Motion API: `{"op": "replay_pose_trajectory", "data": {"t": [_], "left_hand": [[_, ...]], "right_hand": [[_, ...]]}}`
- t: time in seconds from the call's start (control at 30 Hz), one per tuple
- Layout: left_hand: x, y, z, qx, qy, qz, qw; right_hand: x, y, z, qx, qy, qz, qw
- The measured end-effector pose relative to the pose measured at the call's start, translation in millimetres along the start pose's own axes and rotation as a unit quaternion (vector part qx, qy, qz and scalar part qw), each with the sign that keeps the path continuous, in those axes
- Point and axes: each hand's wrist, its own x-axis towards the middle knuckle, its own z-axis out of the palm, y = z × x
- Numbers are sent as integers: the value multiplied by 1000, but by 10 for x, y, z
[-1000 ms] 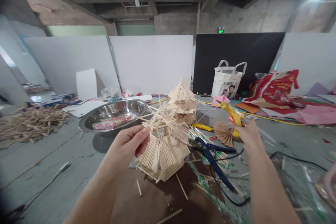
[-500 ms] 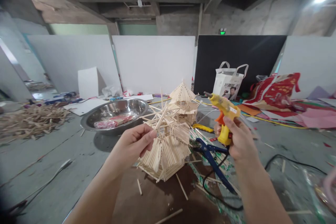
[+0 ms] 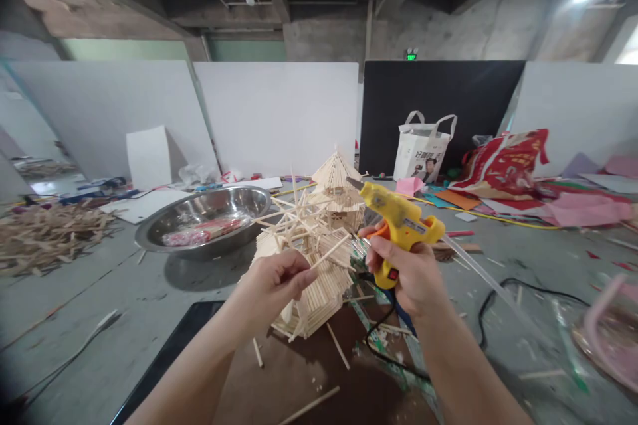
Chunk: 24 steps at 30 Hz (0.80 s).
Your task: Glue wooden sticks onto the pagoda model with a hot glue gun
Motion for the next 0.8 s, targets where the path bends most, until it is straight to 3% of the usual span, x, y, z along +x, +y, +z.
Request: {"op": "replay_pose_trajectory", "data": {"t": [0.27,0.43,0.8], "left_hand": [[14,27,54,33,-32,4,999],[12,15,90,19,-20,17,999],[20,9,81,-43,49,18,998]], "right_hand": [[-24,86,58,-41,27,5,999],[-22,123,73,-54,28,-30,998],[-55,163,103,-55,52,-3,997]]}}
